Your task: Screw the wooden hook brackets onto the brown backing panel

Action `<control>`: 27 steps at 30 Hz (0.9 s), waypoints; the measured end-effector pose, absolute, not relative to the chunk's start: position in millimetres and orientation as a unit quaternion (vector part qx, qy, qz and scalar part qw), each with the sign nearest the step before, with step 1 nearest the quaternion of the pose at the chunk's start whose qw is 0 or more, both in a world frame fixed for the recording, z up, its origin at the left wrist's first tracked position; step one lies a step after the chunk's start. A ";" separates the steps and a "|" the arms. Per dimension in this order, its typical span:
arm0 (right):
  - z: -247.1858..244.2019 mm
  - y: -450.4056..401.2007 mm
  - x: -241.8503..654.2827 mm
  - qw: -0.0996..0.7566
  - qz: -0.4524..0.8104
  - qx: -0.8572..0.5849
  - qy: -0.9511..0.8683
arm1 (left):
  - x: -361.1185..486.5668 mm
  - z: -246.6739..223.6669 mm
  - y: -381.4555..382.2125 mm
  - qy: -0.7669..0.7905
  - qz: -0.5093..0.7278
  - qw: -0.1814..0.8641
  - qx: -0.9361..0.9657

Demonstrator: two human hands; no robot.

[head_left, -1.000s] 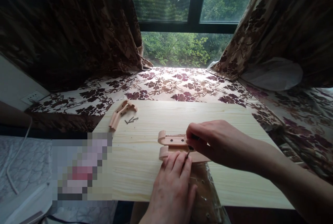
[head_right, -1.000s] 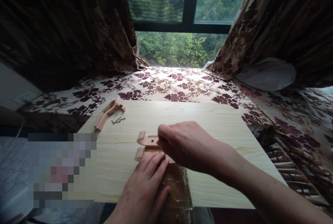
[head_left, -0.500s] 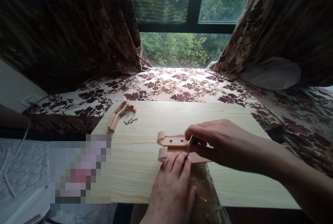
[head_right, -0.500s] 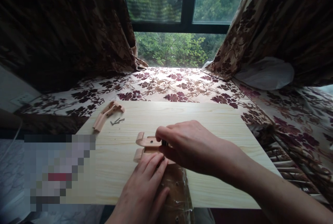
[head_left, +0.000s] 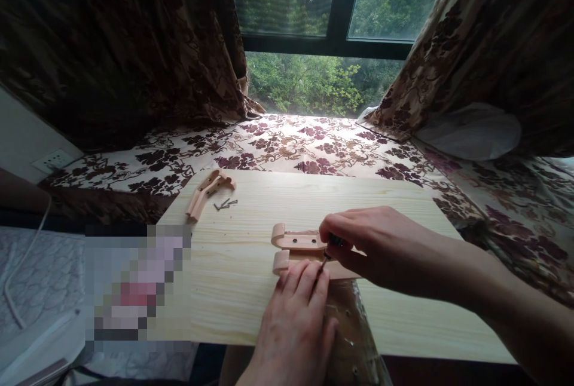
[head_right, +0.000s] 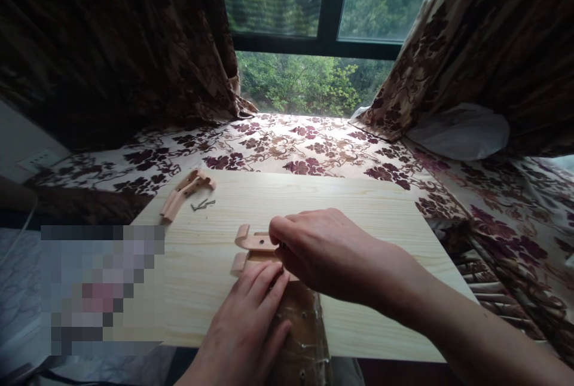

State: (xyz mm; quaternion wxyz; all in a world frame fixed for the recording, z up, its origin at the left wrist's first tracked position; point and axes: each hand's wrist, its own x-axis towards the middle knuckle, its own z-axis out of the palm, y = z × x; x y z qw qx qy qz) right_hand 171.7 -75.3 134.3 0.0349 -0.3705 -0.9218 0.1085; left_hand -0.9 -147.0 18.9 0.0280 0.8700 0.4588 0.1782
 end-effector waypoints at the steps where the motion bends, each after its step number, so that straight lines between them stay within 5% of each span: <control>1: 133.9 -75.3 171.0 0.031 0.107 -0.374 -0.921 | -0.8 18.8 -146.7 0.457 0.177 0.028 0.871; 27: 135.7 -76.9 177.7 0.016 0.155 -0.390 -0.908 | 0.5 19.8 -147.1 0.454 0.176 0.027 0.873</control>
